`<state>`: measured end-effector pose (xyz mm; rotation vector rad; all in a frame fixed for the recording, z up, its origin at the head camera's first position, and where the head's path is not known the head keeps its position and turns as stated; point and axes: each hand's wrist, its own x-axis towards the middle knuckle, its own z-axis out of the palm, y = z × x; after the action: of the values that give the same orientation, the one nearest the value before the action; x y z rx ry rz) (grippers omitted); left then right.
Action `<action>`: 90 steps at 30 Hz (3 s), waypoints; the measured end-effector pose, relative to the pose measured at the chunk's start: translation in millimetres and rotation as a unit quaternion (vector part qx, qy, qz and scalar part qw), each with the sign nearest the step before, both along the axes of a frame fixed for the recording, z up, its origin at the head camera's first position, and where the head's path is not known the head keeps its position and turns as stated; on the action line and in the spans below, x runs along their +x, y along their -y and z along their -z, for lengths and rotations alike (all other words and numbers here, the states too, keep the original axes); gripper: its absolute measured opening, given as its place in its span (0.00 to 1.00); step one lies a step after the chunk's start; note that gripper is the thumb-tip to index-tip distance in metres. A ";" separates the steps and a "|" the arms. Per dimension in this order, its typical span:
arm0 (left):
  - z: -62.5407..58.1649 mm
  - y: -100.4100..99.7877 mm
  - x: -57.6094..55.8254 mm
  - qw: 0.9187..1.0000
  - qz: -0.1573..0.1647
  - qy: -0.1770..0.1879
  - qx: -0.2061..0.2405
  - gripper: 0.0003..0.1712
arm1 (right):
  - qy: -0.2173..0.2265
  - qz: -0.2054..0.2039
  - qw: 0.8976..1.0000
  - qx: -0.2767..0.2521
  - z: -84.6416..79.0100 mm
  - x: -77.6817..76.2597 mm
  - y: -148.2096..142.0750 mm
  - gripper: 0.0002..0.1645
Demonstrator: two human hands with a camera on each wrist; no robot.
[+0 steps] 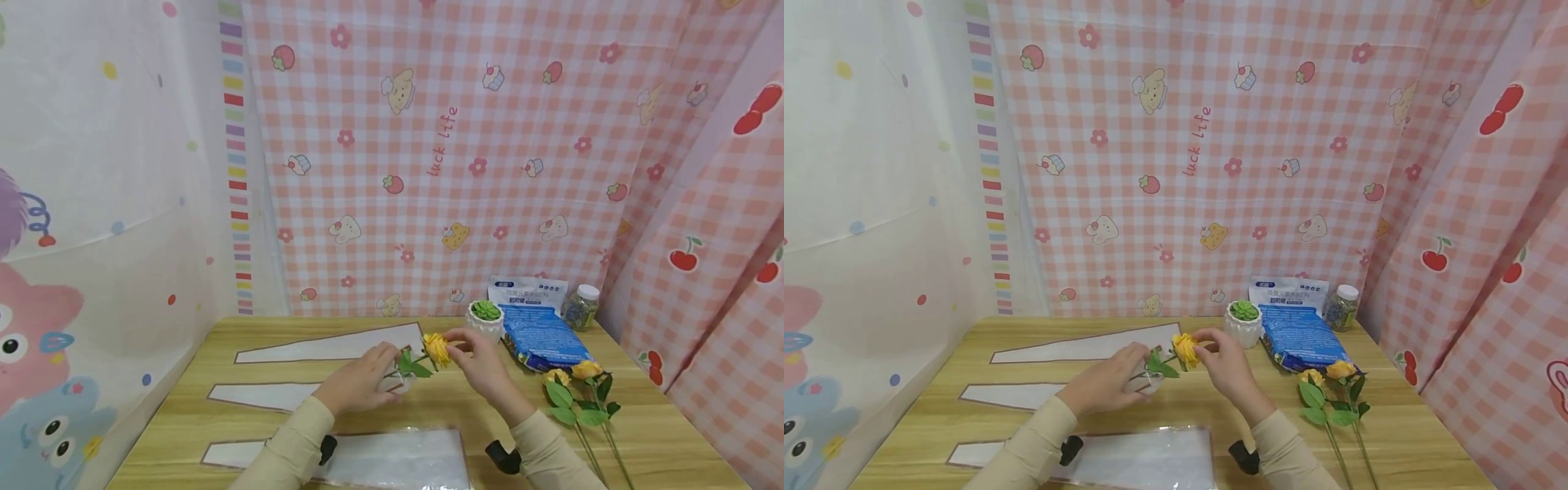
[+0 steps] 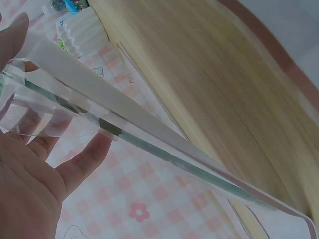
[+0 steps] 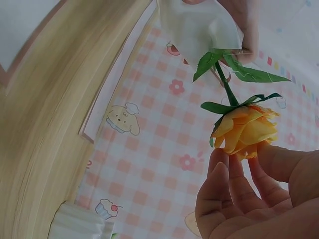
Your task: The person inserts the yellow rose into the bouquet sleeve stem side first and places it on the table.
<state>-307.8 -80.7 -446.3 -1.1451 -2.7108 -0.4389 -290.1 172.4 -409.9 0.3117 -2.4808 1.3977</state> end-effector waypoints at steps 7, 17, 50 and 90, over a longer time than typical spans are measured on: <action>0.1 0.2 0.2 1.000 -0.002 -0.007 0.002 0.36 | 0.023 0.001 1.000 -0.014 0.4 -0.1 4.1 0.10; -1.8 1.0 3.4 1.000 -0.008 0.013 0.020 0.47 | 0.022 -0.001 1.000 -0.003 2.9 0.8 6.9 0.11; -2.2 1.4 4.7 0.999 -0.023 0.030 0.024 0.59 | -0.015 -0.014 1.000 0.003 2.8 3.5 22.2 0.07; -4.7 -0.2 2.9 0.997 -0.003 0.039 0.072 0.62 | -0.034 -0.049 0.998 -0.005 10.5 5.5 31.1 0.15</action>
<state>-305.0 -80.5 -441.6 -1.1018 -2.6950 -0.6799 -284.6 141.4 -420.4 0.4782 -2.4328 1.4113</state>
